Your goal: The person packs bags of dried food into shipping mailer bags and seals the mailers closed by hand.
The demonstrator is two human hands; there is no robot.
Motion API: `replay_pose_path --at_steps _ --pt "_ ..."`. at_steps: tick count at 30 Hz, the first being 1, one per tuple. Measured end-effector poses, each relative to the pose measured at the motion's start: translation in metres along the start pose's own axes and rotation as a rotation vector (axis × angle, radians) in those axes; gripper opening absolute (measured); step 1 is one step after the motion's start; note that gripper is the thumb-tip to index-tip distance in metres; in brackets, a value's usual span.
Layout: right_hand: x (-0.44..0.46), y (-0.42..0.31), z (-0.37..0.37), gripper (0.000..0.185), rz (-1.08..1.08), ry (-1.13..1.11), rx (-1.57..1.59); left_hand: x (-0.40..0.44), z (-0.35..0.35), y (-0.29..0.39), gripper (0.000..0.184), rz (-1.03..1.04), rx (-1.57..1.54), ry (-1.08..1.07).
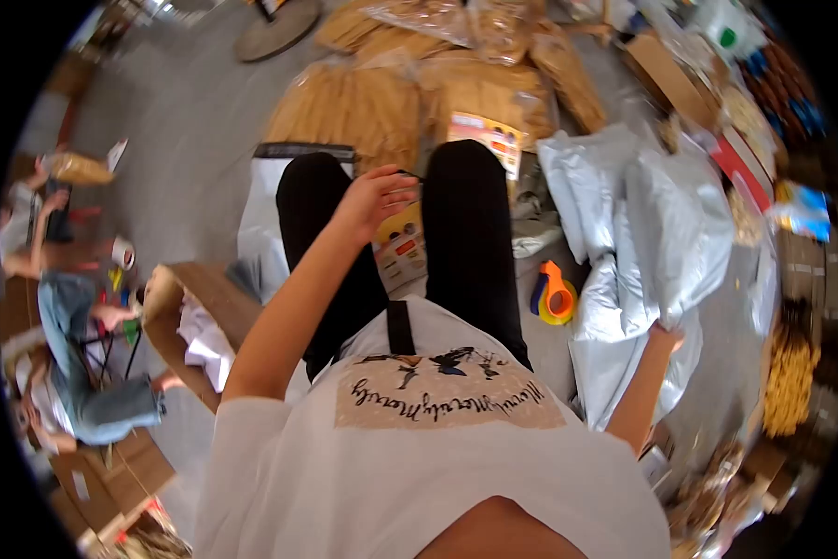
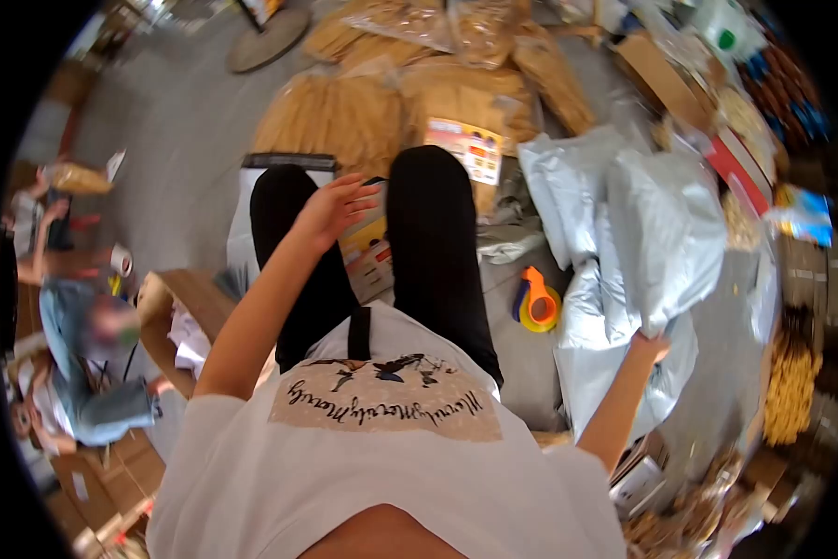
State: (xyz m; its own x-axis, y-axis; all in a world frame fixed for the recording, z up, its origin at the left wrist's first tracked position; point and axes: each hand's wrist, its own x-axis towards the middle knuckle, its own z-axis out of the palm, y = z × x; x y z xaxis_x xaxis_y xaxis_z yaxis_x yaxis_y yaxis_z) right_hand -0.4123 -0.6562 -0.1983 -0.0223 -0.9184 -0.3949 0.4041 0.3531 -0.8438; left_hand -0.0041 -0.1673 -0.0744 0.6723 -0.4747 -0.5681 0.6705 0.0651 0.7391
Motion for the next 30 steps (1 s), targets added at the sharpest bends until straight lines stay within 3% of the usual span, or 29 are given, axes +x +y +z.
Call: replay_pose_path --at_steps 1,2,4,5,7,9,11,15,21,22,24,25,27,28,30 --pt "0.028 0.021 -0.025 0.037 0.177 -0.042 0.08 0.012 0.002 -0.006 0.044 -0.008 -0.009 0.077" --pt "-0.024 0.036 -0.009 0.029 0.452 -0.103 0.254 0.022 0.003 -0.013 0.045 -0.012 -0.01 0.127" --pt "-0.107 0.071 0.054 0.017 0.731 -0.148 0.087 0.038 0.004 -0.028 0.048 -0.045 -0.036 0.222" --pt "-0.146 0.084 0.088 0.012 0.756 -0.221 -0.084 0.045 0.003 -0.036 0.048 -0.05 -0.048 0.231" --pt "-0.19 0.106 0.147 0.009 0.6 -0.566 -0.514 0.058 -0.001 -0.05 0.045 -0.176 -0.038 0.25" --pt "-0.194 0.133 0.191 0.019 0.387 -0.862 -0.796 0.064 -0.003 -0.064 0.042 -0.176 -0.016 0.304" --pt "-0.175 0.17 0.217 0.028 0.189 -0.976 -0.872 0.072 -0.011 -0.077 0.042 -0.26 0.064 0.315" --pt "-0.127 0.239 0.239 0.038 -0.123 -1.029 -1.027 0.104 -0.023 -0.103 0.045 -0.258 -0.033 0.249" --pt "-0.024 0.358 0.212 0.056 -0.512 -0.97 -1.283 0.145 -0.009 -0.1 0.059 -0.135 -0.066 0.077" --pt "0.005 0.385 0.198 0.054 -0.359 -0.997 -1.385 0.159 -0.008 -0.109 0.061 -0.062 -0.015 0.063" --pt "-0.028 0.352 0.226 0.064 0.336 -1.083 -1.331 0.2 -0.018 -0.145 0.072 0.121 0.199 0.027" --pt "-0.065 0.332 0.242 0.066 0.39 -0.952 -1.333 0.205 -0.014 -0.134 0.072 0.128 0.2 0.026" --pt "-0.111 0.307 0.262 0.068 0.516 -0.76 -1.284 0.195 -0.001 -0.106 0.078 -0.32 0.188 0.001" --pt "-0.107 0.314 0.256 0.068 0.514 -0.76 -1.287 0.199 -0.003 -0.107 0.086 -0.366 0.233 -0.041" --pt "-0.104 0.326 0.245 0.056 0.562 -0.819 -1.016 0.203 -0.001 -0.114 0.083 -0.368 0.3 0.018"
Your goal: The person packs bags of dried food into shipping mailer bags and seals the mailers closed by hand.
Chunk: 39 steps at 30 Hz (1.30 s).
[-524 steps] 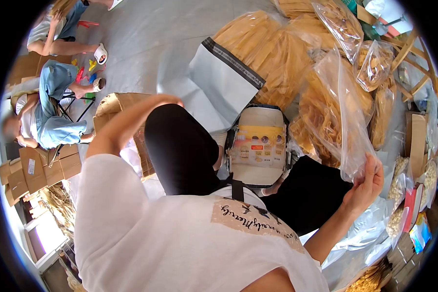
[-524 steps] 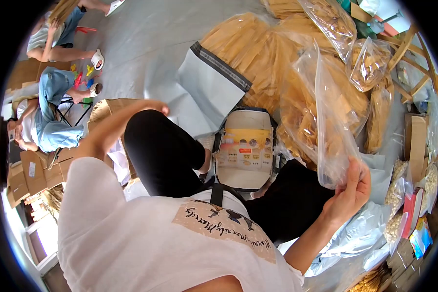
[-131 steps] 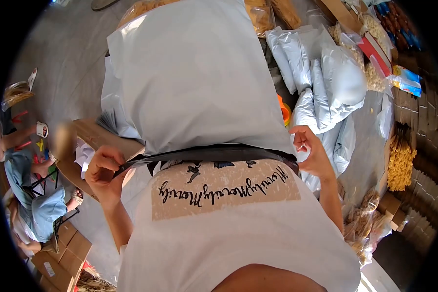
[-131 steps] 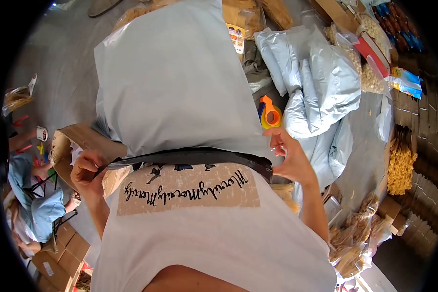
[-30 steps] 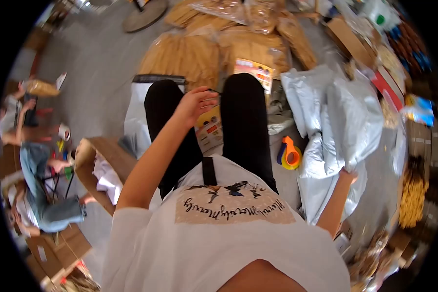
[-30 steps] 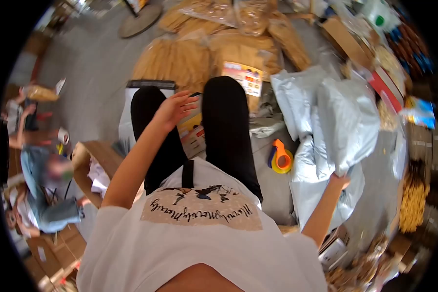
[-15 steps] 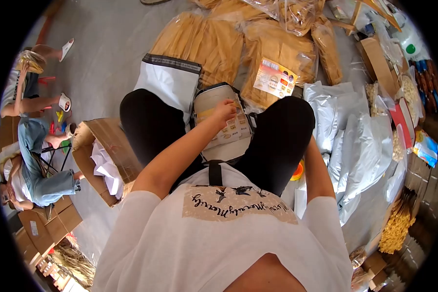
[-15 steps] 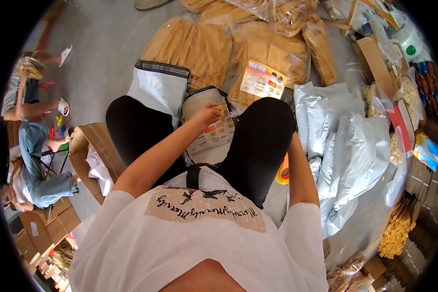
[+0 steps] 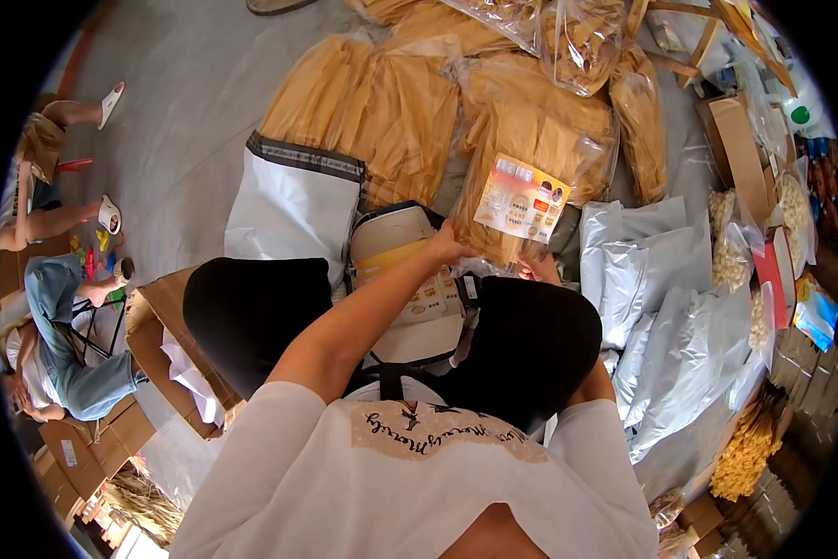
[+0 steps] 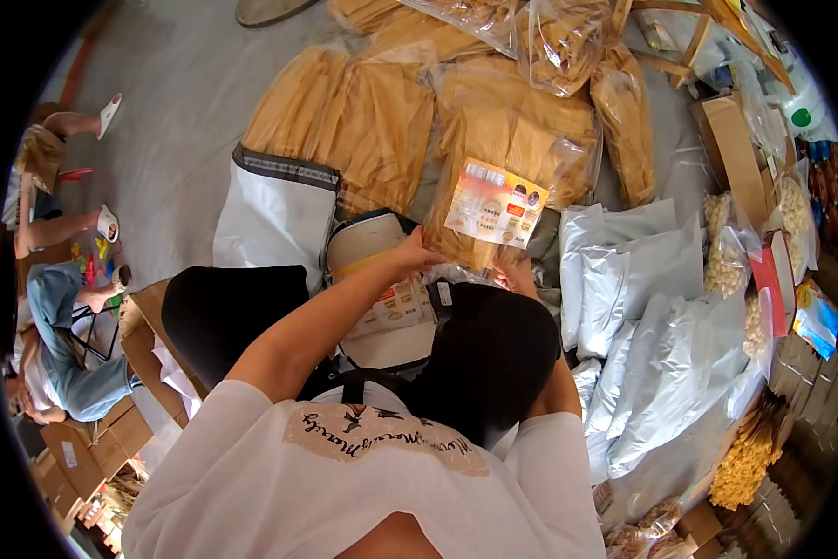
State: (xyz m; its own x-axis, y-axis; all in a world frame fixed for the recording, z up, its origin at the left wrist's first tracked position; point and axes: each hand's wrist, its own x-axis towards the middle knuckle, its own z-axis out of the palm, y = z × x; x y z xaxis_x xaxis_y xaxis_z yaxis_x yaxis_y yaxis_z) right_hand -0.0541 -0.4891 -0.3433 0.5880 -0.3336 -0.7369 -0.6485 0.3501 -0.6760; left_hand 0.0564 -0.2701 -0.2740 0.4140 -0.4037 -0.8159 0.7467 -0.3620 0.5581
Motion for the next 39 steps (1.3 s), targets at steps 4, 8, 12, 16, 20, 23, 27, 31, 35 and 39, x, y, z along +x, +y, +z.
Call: replay_pose_path --at_steps 4,8,12,16,20,23,27,31,35,39 --pt "-0.029 -0.052 -0.007 0.026 0.121 -0.16 -0.009 0.022 -0.004 -0.016 0.071 0.144 -0.024 -0.078" --pt "-0.036 -0.075 -0.021 0.024 -0.024 -0.179 -0.219 -0.013 -0.005 0.014 0.064 0.23 -0.17 -0.075" --pt "-0.044 -0.091 -0.023 0.039 -0.138 -0.163 -0.277 -0.033 0.009 0.038 0.067 0.343 -0.133 0.013" --pt "-0.082 -0.137 0.001 0.045 -0.333 -0.224 -0.263 -0.05 0.01 0.053 0.065 0.637 0.039 0.134" --pt "-0.122 -0.204 0.014 0.044 -0.286 -0.213 -0.379 -0.097 -0.02 0.11 0.059 0.468 -0.114 -0.097" --pt "-0.16 -0.243 0.029 0.046 -0.258 -0.237 -0.236 -0.138 -0.043 0.151 0.053 0.515 -0.231 -0.222" --pt "-0.2 -0.267 0.065 0.038 -0.358 -0.379 -0.101 -0.173 -0.057 0.175 0.043 0.588 -0.263 -0.203" --pt "-0.205 -0.287 0.068 0.029 -0.576 -0.357 -0.187 -0.203 -0.074 0.186 0.039 0.707 -0.391 -0.269" --pt "-0.271 -0.301 0.091 0.024 -0.873 -0.274 -0.318 -0.256 -0.096 0.181 0.036 0.859 -0.649 -0.299" --pt "-0.364 -0.265 0.095 0.018 -1.27 0.012 -0.732 -0.363 -0.105 0.126 0.046 1.093 -0.2 -0.101"
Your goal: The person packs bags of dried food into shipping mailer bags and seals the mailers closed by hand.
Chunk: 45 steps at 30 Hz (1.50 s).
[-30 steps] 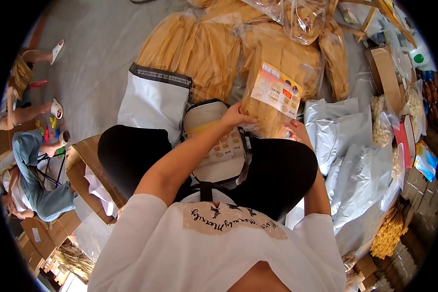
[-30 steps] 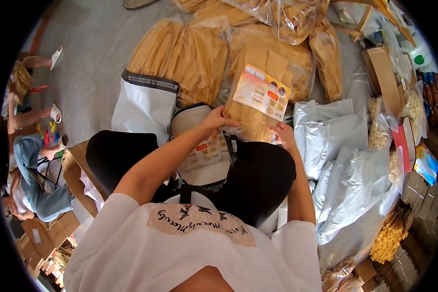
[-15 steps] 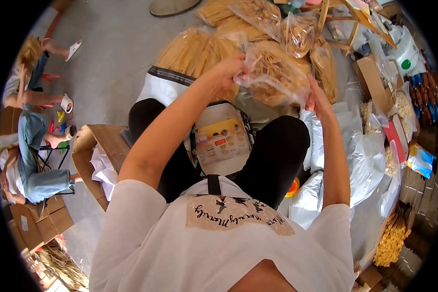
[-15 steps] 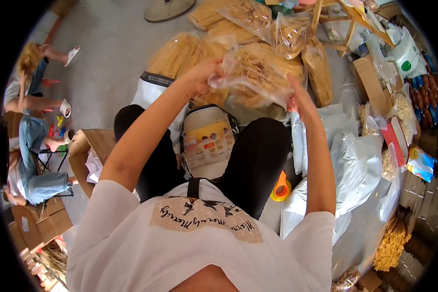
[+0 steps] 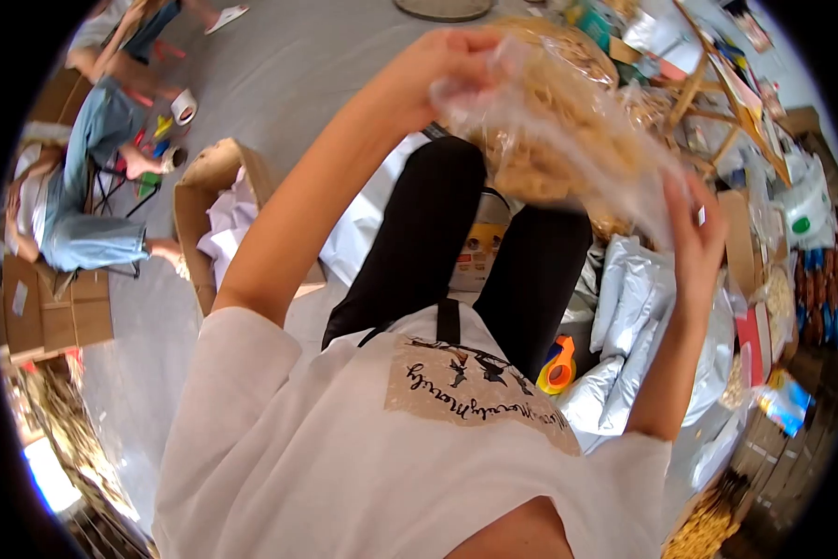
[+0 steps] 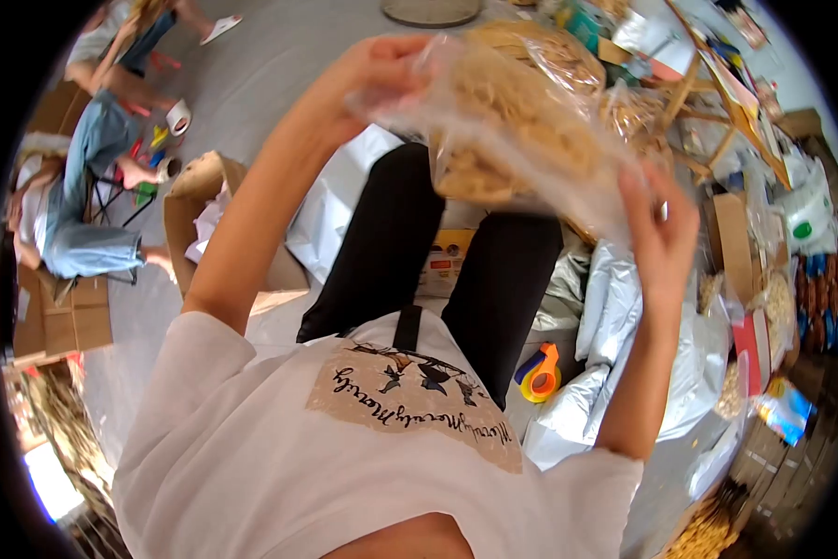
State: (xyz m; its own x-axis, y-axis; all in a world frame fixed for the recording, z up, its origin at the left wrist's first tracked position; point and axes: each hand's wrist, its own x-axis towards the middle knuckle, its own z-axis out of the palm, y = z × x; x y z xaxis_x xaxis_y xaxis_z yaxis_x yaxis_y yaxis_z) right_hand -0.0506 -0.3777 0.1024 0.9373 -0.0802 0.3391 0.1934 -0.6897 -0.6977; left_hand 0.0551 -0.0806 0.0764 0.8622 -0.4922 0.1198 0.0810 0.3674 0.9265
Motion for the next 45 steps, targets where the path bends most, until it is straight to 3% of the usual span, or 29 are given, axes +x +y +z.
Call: replay_pose_path --at_steps 2,5,7,8,10,11,12,13,15,17,18,20,25,29,32,34,39,41,42,44,45 --pt "-0.041 -0.017 -0.006 0.013 0.004 -0.277 -0.019 -0.062 0.002 0.014 0.056 -0.119 0.195 -0.058" --pt "-0.095 -0.019 0.001 0.012 0.077 -0.688 -0.066 -0.128 0.017 -0.019 0.048 -0.401 0.305 -0.174" --pt "-0.122 -0.011 0.019 0.015 0.091 -0.868 -0.151 -0.152 0.006 -0.053 0.044 -0.406 0.339 -0.388" --pt "-0.13 -0.008 0.024 0.016 0.118 -0.97 -0.195 -0.152 -0.003 -0.051 0.044 -0.399 0.335 -0.376" --pt "-0.143 -0.011 0.031 0.011 0.138 -1.081 -0.092 -0.143 -0.028 -0.05 0.023 -0.351 0.45 -0.825" --pt "-0.148 -0.012 0.035 0.013 0.14 -1.205 -0.134 -0.134 -0.047 -0.057 0.02 -0.409 0.294 -0.69" --pt "-0.16 -0.008 0.038 0.017 0.245 -1.227 -0.061 -0.12 -0.063 -0.055 0.023 -0.487 0.259 -0.424" --pt "-0.168 -0.003 0.042 0.018 0.269 -1.213 -0.06 -0.104 -0.095 -0.078 0.025 -0.349 0.267 -0.214" --pt "-0.169 -0.002 0.044 0.018 0.294 -1.193 -0.06 -0.065 -0.141 -0.123 0.019 -0.341 0.342 0.371" --pt "-0.162 -0.004 0.042 0.021 0.674 -1.327 0.01 -0.036 -0.181 -0.18 0.019 -0.384 0.306 0.673" --pt "-0.163 0.002 0.04 0.021 0.7 -1.321 0.008 -0.015 -0.203 -0.22 0.019 -0.398 0.295 0.655" --pt "-0.18 0.018 0.036 0.024 0.848 -1.162 0.366 0.009 -0.24 -0.274 0.016 -0.608 0.38 0.887" --pt "-0.177 0.025 0.036 0.015 1.237 -1.046 0.546 0.052 -0.248 -0.287 0.028 -0.81 0.422 1.139" --pt "-0.182 0.039 0.039 0.014 1.157 -1.056 0.578 0.065 -0.257 -0.301 0.036 -0.895 0.536 1.106" --pt "-0.163 0.022 0.048 0.013 1.131 -1.085 0.33 0.065 -0.252 -0.295 0.03 -0.881 0.666 1.08" --pt "-0.165 0.018 0.05 0.011 1.203 -0.947 0.449 0.058 -0.245 -0.29 0.026 -0.876 0.651 1.074" --pt "-0.184 0.041 0.046 0.012 1.223 -0.972 0.615 0.046 -0.27 -0.313 0.019 -0.905 0.677 1.178" --pt "-0.187 0.044 0.046 0.012 1.189 -0.954 0.651 0.04 -0.272 -0.309 0.017 -0.846 0.199 1.57" --pt "-0.19 0.05 0.047 0.012 1.158 -0.972 0.65 0.035 -0.271 -0.3 0.017 -0.833 0.204 1.57" --pt "-0.191 0.055 0.045 0.011 1.117 -0.985 0.655 0.018 -0.267 -0.283 0.019 -0.326 -0.631 1.879" --pt "-0.189 0.056 0.044 0.013 1.115 -1.039 0.624 0.01 -0.265 -0.273 0.019 -0.32 -0.63 1.872"
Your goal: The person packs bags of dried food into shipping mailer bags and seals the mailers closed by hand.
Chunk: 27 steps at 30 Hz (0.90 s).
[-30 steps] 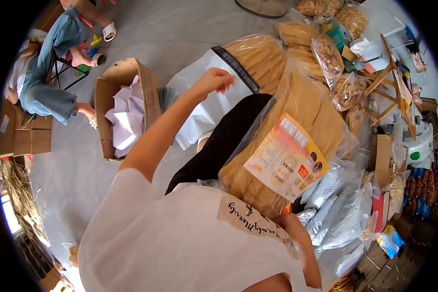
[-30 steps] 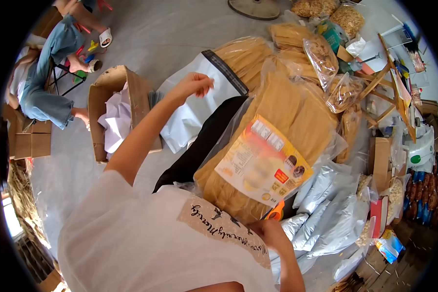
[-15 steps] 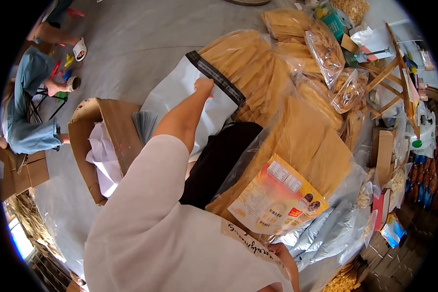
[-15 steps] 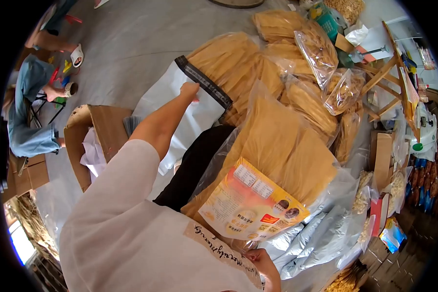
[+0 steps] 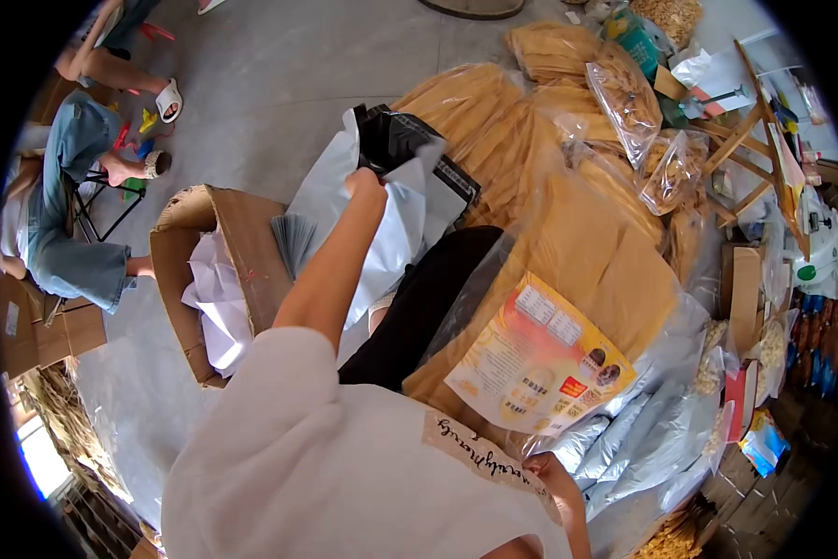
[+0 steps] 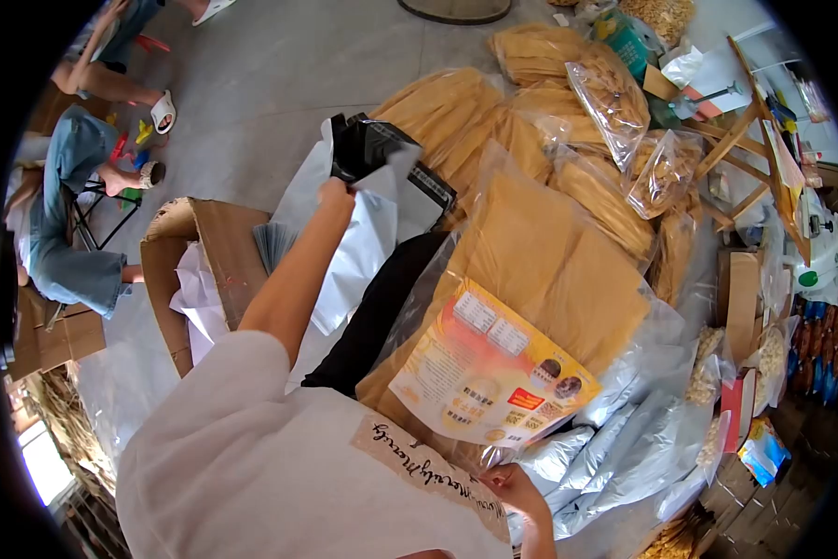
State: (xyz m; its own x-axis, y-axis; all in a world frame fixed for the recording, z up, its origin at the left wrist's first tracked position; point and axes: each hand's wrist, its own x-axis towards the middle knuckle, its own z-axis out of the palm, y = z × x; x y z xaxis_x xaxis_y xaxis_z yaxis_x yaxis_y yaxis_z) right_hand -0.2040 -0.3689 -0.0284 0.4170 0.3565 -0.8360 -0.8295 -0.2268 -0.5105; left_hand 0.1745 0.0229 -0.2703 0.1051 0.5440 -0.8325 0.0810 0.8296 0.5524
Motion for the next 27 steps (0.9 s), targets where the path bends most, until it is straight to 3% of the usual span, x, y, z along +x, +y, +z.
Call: replay_pose_path --at_steps 2,3,5,7,8,10,11,13,15,16,17,18,20,21,23,27 --pt "-0.001 0.0 -0.013 0.012 0.119 0.029 -0.217 -0.015 -0.013 0.019 0.021 0.614 0.256 -0.327" --pt "-0.008 -0.032 -0.013 0.011 0.148 0.029 -0.171 -0.049 -0.024 0.037 0.021 0.648 0.297 -0.537" --pt "-0.007 -0.024 -0.051 0.019 -0.164 0.202 -0.299 -0.131 -0.037 0.077 0.023 0.751 0.4 -0.873" --pt "-0.014 -0.047 -0.079 0.022 -0.279 0.844 -0.51 -0.195 -0.037 0.101 0.027 0.832 0.592 -1.056" --pt "-0.021 -0.078 -0.083 0.023 -0.297 1.036 -0.407 -0.202 -0.027 0.107 0.026 0.802 0.682 -1.15" --pt "-0.016 -0.106 -0.121 0.026 -0.617 1.273 -0.647 -0.22 -0.001 0.121 0.025 0.765 0.903 -1.324" --pt "-0.015 -0.133 -0.112 0.026 -0.865 1.292 -0.577 -0.24 0.008 0.126 0.024 0.76 1.023 -1.407" --pt "-0.02 -0.18 -0.095 0.023 -1.028 1.273 -0.546 -0.304 0.008 0.131 0.023 0.824 1.075 -1.512" --pt "-0.019 -0.213 -0.085 0.023 -1.155 1.276 -0.666 -0.352 0.004 0.129 0.024 0.986 1.128 -1.802" --pt "-0.017 -0.229 -0.079 0.023 -1.249 1.292 -0.709 -0.372 0.002 0.128 0.023 1.169 1.226 -1.838" --pt "-0.015 -0.242 -0.076 0.022 -1.333 1.303 -0.719 -0.386 0.001 0.125 0.023 1.19 1.217 -1.879" --pt "-0.018 -0.252 -0.069 0.022 -1.332 1.289 -0.643 -0.4 0.0 0.119 0.023 1.393 1.197 -1.993" --pt "-0.033 -0.27 -0.056 0.029 -1.193 1.346 -0.917 -0.426 -0.009 0.113 0.019 1.714 1.141 -2.096" --pt "-0.035 -0.275 -0.055 0.029 -1.196 1.371 -0.913 -0.437 -0.017 0.11 0.019 1.731 1.125 -2.115" --pt "-0.037 -0.282 -0.055 0.046 -1.358 1.318 -1.109 -0.452 -0.032 0.104 0.016 1.904 1.134 -2.083" --pt "-0.029 -0.28 -0.057 0.053 -1.193 1.244 -1.296 -0.457 -0.043 0.096 0.015 1.916 1.019 -1.966"
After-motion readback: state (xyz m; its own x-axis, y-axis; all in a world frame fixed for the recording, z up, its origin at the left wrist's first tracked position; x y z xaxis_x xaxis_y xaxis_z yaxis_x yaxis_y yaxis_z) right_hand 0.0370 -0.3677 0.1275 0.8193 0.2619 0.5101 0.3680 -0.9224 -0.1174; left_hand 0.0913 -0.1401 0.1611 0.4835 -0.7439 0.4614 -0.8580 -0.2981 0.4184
